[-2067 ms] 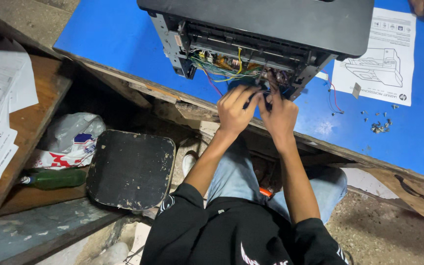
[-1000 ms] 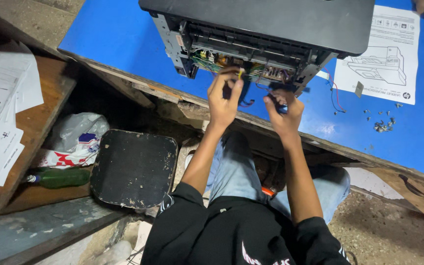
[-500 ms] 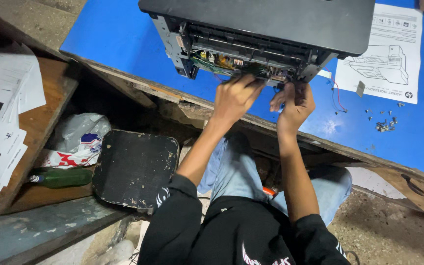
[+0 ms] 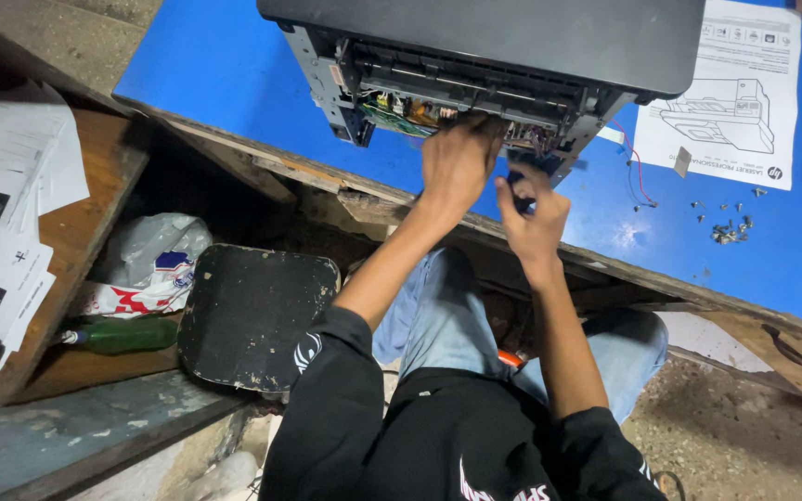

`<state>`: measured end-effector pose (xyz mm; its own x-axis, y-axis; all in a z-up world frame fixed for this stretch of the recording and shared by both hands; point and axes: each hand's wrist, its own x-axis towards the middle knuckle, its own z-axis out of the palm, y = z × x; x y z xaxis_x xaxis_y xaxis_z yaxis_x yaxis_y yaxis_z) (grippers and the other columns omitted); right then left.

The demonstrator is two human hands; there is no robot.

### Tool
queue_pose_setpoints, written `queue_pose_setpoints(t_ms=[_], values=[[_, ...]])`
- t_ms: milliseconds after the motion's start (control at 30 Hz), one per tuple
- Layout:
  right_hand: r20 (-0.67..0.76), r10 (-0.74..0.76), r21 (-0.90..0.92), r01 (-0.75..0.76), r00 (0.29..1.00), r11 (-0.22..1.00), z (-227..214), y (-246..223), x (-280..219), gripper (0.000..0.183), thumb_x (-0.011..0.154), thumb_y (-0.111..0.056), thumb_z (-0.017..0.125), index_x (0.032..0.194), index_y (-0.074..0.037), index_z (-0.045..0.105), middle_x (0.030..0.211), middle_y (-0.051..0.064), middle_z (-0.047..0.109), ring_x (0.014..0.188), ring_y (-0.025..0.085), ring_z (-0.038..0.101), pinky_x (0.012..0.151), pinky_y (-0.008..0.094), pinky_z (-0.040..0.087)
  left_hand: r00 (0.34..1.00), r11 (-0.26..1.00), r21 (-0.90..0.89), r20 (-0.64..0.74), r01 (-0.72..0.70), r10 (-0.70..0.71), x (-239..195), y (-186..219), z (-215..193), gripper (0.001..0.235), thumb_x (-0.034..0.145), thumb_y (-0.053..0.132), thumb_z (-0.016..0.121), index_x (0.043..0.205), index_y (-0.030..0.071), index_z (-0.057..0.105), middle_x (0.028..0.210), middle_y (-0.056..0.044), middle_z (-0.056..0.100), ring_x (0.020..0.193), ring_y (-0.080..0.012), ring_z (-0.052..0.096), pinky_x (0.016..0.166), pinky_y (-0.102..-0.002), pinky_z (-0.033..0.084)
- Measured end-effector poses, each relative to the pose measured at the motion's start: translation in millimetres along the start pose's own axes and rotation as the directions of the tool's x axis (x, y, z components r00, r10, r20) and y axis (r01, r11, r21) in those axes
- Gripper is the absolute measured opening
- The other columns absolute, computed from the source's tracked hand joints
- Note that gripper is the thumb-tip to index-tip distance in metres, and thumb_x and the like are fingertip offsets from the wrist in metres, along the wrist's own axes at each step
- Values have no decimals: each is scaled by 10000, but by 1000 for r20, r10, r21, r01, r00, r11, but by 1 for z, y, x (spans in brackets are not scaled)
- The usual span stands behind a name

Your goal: The person works on the internal wiring of an open printer placed on a blue workbench. They repeatedly connect and disconnect multi-colored wire harnesses and use a screwdriver to adjust components inside the printer chassis.

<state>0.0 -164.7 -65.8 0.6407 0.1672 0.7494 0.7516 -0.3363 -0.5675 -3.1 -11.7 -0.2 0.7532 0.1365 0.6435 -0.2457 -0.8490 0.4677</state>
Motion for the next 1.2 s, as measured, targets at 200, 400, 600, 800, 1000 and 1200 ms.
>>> queue_pose_setpoints(t_ms=[200, 400, 600, 800, 1000, 1200], values=[[130, 115, -174, -91, 985, 981, -3, -1, 21, 577, 898, -131, 820, 1428, -36, 613, 707, 81, 665, 595, 256, 655, 590, 360, 508, 999, 999, 23, -27, 25, -25, -1, 5, 2, 98, 908, 154, 679, 941, 70, 717, 892, -116, 712, 784, -347, 698, 660, -452, 534], [177, 135, -226, -94, 975, 970, -3, -11, 31, 629, 880, -181, 825, 1465, -115, 604, 711, 72, 669, 615, 288, 661, 589, 396, 522, 1000, 999, 36, -9, -1, 1, -2, -1, 5, 113, 891, 113, 674, 982, 67, 722, 928, -119, 715, 828, -342, 712, 699, -448, 547], [221, 199, -247, -142, 955, 958, -5, -18, 38, 678, 861, -201, 834, 1489, -142, 585, 680, 66, 664, 606, 314, 657, 572, 420, 517, 999, 998, 37, -35, -40, 42, 0, -2, 3, 172, 849, 112, 682, 1010, 78, 732, 995, -116, 731, 827, -339, 703, 697, -442, 547], [223, 201, -269, -138, 954, 953, -4, -16, 36, 670, 851, -186, 834, 1479, -165, 601, 687, 76, 668, 604, 308, 666, 572, 421, 520, 999, 999, 28, -35, -31, 32, -3, -4, 7, 141, 887, 121, 682, 1010, 74, 732, 944, -93, 703, 853, -315, 709, 708, -427, 549], [215, 185, -218, -138, 959, 966, -2, -13, 31, 612, 899, -161, 817, 1469, -133, 595, 740, 81, 688, 647, 307, 683, 589, 411, 518, 996, 998, 22, -64, -55, 56, -4, -7, 11, 146, 904, 125, 673, 1022, 76, 743, 953, -80, 698, 840, -297, 704, 713, -417, 551], [208, 186, -227, -138, 960, 964, 0, -13, 34, 647, 859, -138, 816, 1466, -119, 595, 720, 98, 666, 635, 303, 681, 597, 408, 532, 996, 996, -82, -87, -21, 13, -5, -2, 2, 190, 893, 119, 673, 1062, 81, 750, 960, -71, 712, 845, -302, 698, 703, -416, 544]])
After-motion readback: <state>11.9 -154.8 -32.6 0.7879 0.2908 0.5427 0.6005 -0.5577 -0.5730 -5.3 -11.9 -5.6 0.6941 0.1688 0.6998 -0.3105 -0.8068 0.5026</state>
